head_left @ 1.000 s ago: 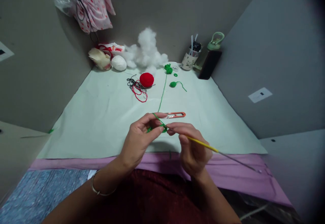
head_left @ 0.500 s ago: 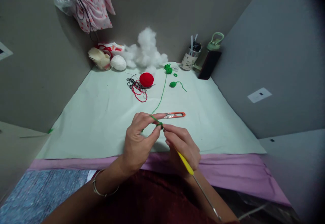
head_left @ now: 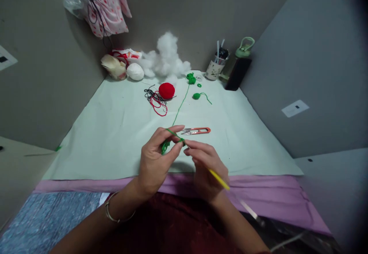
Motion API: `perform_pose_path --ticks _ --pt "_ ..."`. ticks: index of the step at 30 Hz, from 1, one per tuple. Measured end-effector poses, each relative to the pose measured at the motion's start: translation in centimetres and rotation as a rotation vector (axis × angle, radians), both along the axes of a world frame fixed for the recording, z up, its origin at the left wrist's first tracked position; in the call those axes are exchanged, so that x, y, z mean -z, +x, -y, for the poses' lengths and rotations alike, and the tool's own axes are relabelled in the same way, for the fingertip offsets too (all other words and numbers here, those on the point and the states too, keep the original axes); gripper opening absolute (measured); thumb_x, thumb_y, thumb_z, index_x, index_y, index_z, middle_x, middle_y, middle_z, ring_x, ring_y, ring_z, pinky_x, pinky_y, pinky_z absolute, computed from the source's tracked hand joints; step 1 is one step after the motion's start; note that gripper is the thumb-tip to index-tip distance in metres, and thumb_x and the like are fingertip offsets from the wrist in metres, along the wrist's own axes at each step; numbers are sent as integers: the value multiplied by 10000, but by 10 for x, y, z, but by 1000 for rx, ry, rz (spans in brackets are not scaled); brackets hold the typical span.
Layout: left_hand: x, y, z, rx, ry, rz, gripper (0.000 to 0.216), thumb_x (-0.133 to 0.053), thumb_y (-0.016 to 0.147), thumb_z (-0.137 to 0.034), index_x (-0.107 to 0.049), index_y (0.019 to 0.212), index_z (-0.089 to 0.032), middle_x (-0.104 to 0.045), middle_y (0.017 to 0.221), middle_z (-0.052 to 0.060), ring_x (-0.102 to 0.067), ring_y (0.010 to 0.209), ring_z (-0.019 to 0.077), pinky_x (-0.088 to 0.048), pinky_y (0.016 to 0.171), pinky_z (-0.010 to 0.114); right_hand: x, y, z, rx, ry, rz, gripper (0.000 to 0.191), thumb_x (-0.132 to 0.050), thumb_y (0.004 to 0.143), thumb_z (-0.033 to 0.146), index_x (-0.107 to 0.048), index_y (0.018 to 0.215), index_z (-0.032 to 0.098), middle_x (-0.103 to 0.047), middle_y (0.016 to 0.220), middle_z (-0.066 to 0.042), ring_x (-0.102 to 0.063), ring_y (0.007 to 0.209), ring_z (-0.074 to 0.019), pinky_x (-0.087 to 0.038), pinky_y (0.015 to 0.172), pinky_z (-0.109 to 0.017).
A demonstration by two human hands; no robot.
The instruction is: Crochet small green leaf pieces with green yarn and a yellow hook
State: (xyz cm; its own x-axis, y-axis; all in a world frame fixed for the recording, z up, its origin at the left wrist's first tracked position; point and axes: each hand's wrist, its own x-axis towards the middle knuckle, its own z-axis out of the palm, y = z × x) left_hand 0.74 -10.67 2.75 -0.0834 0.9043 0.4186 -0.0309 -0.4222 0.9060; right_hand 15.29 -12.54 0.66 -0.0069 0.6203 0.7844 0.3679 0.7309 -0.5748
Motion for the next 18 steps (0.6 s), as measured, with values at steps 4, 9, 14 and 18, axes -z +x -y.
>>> perform_pose_path --ticks 4,9,14,18 --pt "-2 0 2 6 -14 2 377 -748 872 -73 -808 1155 -315 -692 945 -18 -662 882 107 -524 846 225 -9 -3 -4 -84 -135 -219 247 -531 1045 148 -742 1100 264 -796 1049 -60 -737 788 -168 -647 696 -349" --pt "-9 5 3 191 -387 319 385 -831 819 -178 -794 1194 -256 -661 876 -8 -632 836 129 -524 809 252 4 0 1 147 76 91 378 -672 956 102 -754 1252 322 -768 1151 -74 -756 1008 -229 -668 783 -383" --pt "-13 0 -5 551 -754 615 433 -850 795 -258 -784 1218 -196 -668 829 16 -603 768 127 -482 746 255 5 8 -3 142 159 157 429 -661 960 108 -729 1313 341 -771 1093 -58 -766 965 -223 -675 752 -372" --pt "-11 -7 -9 537 -760 605 456 -855 782 -249 -776 1229 -206 -712 871 28 -647 805 144 -489 783 274 -11 14 -7 -41 -47 -47 333 -605 993 99 -764 1207 298 -791 1045 -51 -763 923 -201 -661 776 -372"
